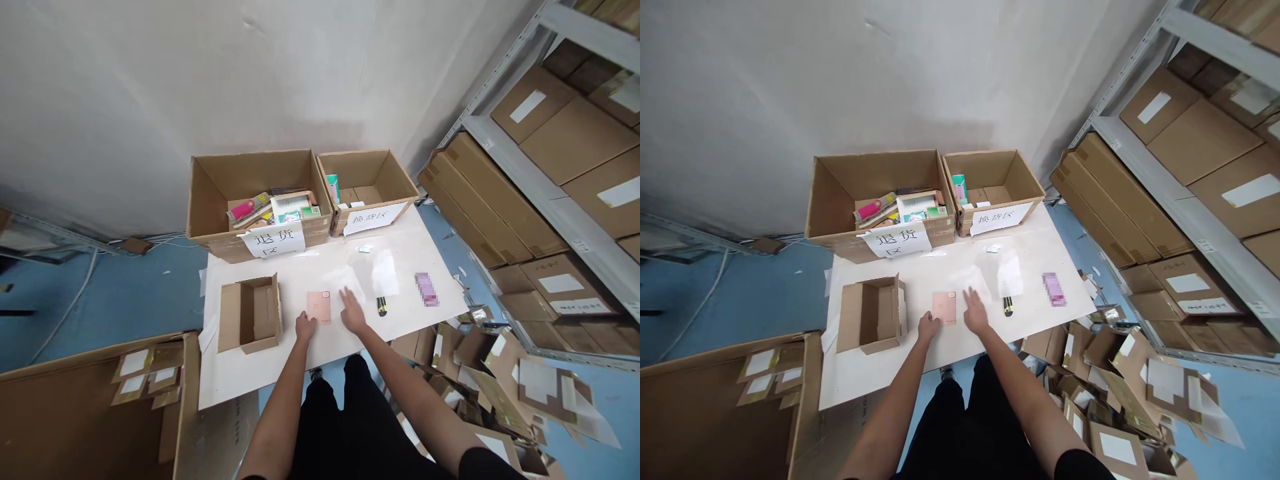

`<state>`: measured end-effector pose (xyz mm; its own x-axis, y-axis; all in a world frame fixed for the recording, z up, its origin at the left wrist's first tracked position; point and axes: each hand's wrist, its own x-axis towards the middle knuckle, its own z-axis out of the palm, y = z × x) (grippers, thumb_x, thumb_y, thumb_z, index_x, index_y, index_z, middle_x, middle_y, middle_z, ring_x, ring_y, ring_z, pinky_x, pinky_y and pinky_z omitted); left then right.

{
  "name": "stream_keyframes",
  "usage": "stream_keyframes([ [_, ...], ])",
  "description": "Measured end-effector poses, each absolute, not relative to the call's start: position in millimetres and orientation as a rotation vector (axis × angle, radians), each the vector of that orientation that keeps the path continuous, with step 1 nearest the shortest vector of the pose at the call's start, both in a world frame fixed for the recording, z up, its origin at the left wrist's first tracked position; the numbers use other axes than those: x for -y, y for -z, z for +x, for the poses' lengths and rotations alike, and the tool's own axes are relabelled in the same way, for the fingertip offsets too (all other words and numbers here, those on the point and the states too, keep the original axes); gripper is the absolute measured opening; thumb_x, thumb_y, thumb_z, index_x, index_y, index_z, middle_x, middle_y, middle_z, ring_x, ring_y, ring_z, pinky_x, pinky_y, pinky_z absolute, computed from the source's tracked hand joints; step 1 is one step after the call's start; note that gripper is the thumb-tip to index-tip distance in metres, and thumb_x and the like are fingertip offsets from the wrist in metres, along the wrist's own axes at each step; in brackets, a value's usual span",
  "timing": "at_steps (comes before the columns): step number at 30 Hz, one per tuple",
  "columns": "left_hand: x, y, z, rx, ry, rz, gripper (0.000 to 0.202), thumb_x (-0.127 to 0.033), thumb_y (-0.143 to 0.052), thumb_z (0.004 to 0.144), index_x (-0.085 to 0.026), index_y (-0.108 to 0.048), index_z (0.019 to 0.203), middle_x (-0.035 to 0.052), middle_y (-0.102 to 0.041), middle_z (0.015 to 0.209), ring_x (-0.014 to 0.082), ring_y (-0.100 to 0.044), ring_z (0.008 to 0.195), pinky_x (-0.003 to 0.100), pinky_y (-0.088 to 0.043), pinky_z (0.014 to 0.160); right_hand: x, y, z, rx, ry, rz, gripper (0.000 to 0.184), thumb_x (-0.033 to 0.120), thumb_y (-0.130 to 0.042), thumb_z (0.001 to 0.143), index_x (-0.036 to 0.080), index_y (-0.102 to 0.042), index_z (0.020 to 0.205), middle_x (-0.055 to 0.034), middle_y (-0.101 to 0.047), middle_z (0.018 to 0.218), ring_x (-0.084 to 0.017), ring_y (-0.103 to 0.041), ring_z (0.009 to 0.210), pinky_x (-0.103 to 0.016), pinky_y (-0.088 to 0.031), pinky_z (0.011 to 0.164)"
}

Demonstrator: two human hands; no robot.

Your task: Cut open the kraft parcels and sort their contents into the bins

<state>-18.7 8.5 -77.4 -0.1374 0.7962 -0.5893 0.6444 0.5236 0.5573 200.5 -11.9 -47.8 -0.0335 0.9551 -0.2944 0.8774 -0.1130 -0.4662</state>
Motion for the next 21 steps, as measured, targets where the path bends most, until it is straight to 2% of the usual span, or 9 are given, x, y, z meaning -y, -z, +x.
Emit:
stream_keyframes([
  [3,-11.5,82.2,-14.4,-1.877,-0.213,1.095,0.026,-0.02,-0.064,0.077,-0.018,-0.069,0.102,0.0105,-0.076,0.1,0.0245,-0.072,0.093,0.028,-0.05,0.076,25.0,67.1,162.0,2.264,-1.224,-2.025,0.098,0.006,-0.053,0.078,0.023,-0.02,0.169,-0.0086,-0.012,0.176,-0.035,-0.008,0.162,-0.056,-0.032,0.123],
  [6,-9.4,80.1,-12.3,-1.887,-0.241,1.024,0.027,-0.02,-0.068,0.074,-0.019,-0.071,0.1,0.0078,-0.078,0.096,0.0227,-0.074,0.089,0.027,-0.052,0.075,33.6,77.9,148.1,2.285,-1.283,-2.073,0.099,0.004,-0.057,0.077,0.019,-0.022,0.168,-0.013,-0.004,0.176,-0.038,-0.002,0.162,-0.059,-0.029,0.122],
  [8,-4.8,73.4,-10.2,-1.875,-0.268,1.005,0.021,-0.021,-0.071,0.073,-0.02,-0.073,0.094,0.0053,-0.079,0.089,0.0216,-0.074,0.086,0.026,-0.053,0.075,32.4,77.0,153.5,2.221,-1.366,-2.032,0.094,0.005,-0.058,0.078,0.018,-0.029,0.166,-0.0139,-0.006,0.176,-0.038,-0.003,0.162,-0.058,-0.029,0.123],
  [11,3.6,54.9,-3.0,-1.851,-0.335,1.008,0.014,-0.024,-0.072,0.073,-0.02,-0.073,0.087,0.0029,-0.078,0.082,0.0204,-0.074,0.082,0.027,-0.054,0.074,21.4,65.0,175.9,1.948,-1.629,-1.895,0.082,0.012,-0.06,0.079,0.018,-0.044,0.16,-0.0152,-0.028,0.172,-0.035,-0.019,0.16,-0.054,-0.029,0.125],
  [14,6.6,28.5,8.8,-1.82,-0.448,1.034,0.014,-0.028,-0.07,0.076,-0.019,-0.072,0.088,0.0025,-0.076,0.081,0.0191,-0.073,0.081,0.027,-0.056,0.073,5.9,42.5,205.4,1.615,-1.697,-1.826,0.076,0.022,-0.064,0.081,0.021,-0.049,0.156,-0.015,-0.05,0.16,-0.031,-0.043,0.151,-0.049,-0.038,0.121],
  [16,2.6,7.4,17.6,-1.783,-0.536,1.059,0.02,-0.033,-0.068,0.079,-0.019,-0.071,0.093,0.0029,-0.076,0.085,0.0182,-0.072,0.08,0.028,-0.057,0.073,-6.0,21.2,224.9,1.394,-1.711,-1.823,0.074,0.029,-0.067,0.081,0.022,-0.05,0.153,-0.0155,-0.061,0.148,-0.031,-0.057,0.139,-0.048,-0.048,0.111],
  [18,-6.5,-17.4,26.3,-1.678,-0.676,1.042,0.031,-0.04,-0.067,0.079,-0.018,-0.071,0.1,0.0045,-0.075,0.093,0.0178,-0.072,0.08,0.029,-0.058,0.073,-20.7,-6.5,242.5,1.17,-1.787,-1.738,0.069,0.036,-0.072,0.079,0.021,-0.056,0.145,-0.014,-0.073,0.127,-0.031,-0.069,0.12,-0.047,-0.056,0.098],
  [21,-27.3,-64.3,39.0,-1.461,-0.94,0.941,0.051,-0.049,-0.074,0.073,-0.017,-0.069,0.111,0.0064,-0.072,0.102,0.0182,-0.073,0.085,0.031,-0.06,0.076,-48.1,-61.4,263.0,0.992,-1.816,-1.428,0.058,0.045,-0.082,0.07,0.021,-0.066,0.12,-0.0055,-0.076,0.098,-0.025,-0.075,0.092,-0.041,-0.06,0.083],
])
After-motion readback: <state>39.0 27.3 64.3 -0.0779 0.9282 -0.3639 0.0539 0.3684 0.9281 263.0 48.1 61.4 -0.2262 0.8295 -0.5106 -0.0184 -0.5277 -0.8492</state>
